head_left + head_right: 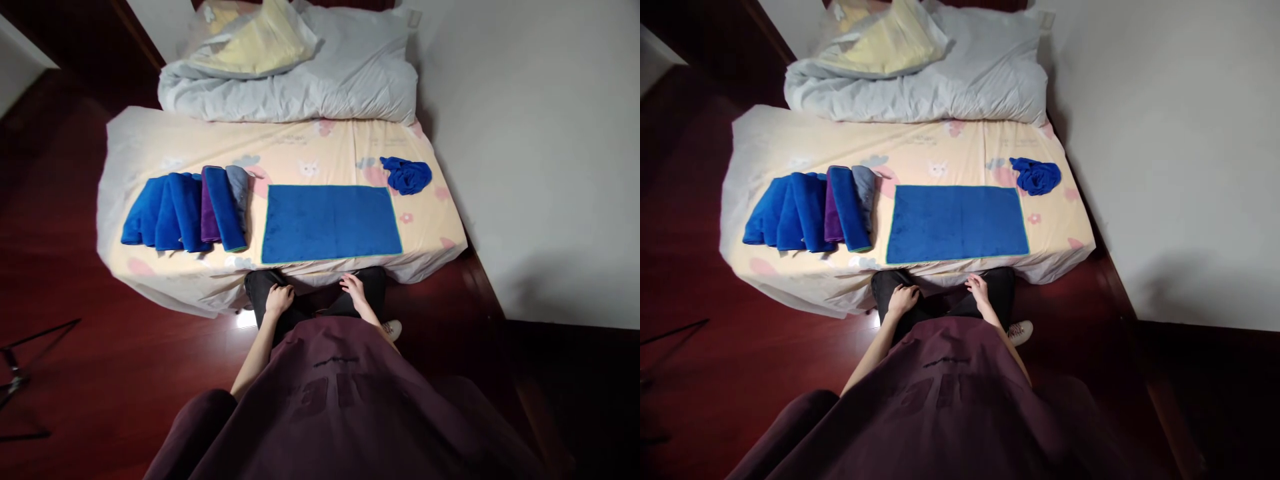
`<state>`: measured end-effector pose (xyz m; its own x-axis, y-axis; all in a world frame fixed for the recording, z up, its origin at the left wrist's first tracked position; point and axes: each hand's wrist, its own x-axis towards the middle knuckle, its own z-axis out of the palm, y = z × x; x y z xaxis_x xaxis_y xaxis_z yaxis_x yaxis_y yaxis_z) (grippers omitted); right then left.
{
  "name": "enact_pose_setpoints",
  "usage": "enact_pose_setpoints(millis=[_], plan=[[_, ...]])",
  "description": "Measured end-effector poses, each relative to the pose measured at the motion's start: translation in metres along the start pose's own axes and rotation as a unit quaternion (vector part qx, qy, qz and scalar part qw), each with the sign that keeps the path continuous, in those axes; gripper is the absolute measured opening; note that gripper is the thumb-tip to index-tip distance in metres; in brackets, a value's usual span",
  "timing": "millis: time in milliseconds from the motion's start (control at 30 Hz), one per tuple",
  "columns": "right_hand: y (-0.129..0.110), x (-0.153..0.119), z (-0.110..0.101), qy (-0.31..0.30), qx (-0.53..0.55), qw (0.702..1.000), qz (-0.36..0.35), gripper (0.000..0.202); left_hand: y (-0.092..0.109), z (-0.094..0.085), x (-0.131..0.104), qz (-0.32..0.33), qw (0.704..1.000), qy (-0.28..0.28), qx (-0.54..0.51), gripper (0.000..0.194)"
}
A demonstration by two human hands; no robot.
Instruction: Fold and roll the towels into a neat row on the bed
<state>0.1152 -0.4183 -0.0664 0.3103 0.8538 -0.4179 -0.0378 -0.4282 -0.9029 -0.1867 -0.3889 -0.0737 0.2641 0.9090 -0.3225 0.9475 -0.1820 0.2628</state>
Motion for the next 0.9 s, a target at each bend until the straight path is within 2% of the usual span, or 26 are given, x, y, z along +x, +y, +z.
enact_pose_setpoints(millis=[133,367,667,800,900], plan=[[-0.015,0.001,0.023,-0.013,0.145,0.987,0.071,0.033,-0.003,0.002,-0.003,0.013,1.000,-0.002,0.007,0.042],[-0.042,0.032,0.041,0.012,0.302,0.941,0.154,0.019,-0.002,0.002,-0.004,0.015,0.999,-0.016,0.025,0.044],[-0.048,0.051,0.067,0.067,0.347,0.913,0.203,0.007,0.004,-0.005,-0.011,0.025,1.000,-0.013,0.006,0.041],[-0.045,0.051,0.071,0.063,0.351,0.914,0.194,0.012,0.005,-0.008,-0.012,0.018,1.000,-0.017,-0.006,0.039],[-0.044,0.052,0.072,0.069,0.366,0.908,0.191,0.016,0.006,-0.012,-0.009,0.014,0.997,-0.032,-0.068,0.038]])
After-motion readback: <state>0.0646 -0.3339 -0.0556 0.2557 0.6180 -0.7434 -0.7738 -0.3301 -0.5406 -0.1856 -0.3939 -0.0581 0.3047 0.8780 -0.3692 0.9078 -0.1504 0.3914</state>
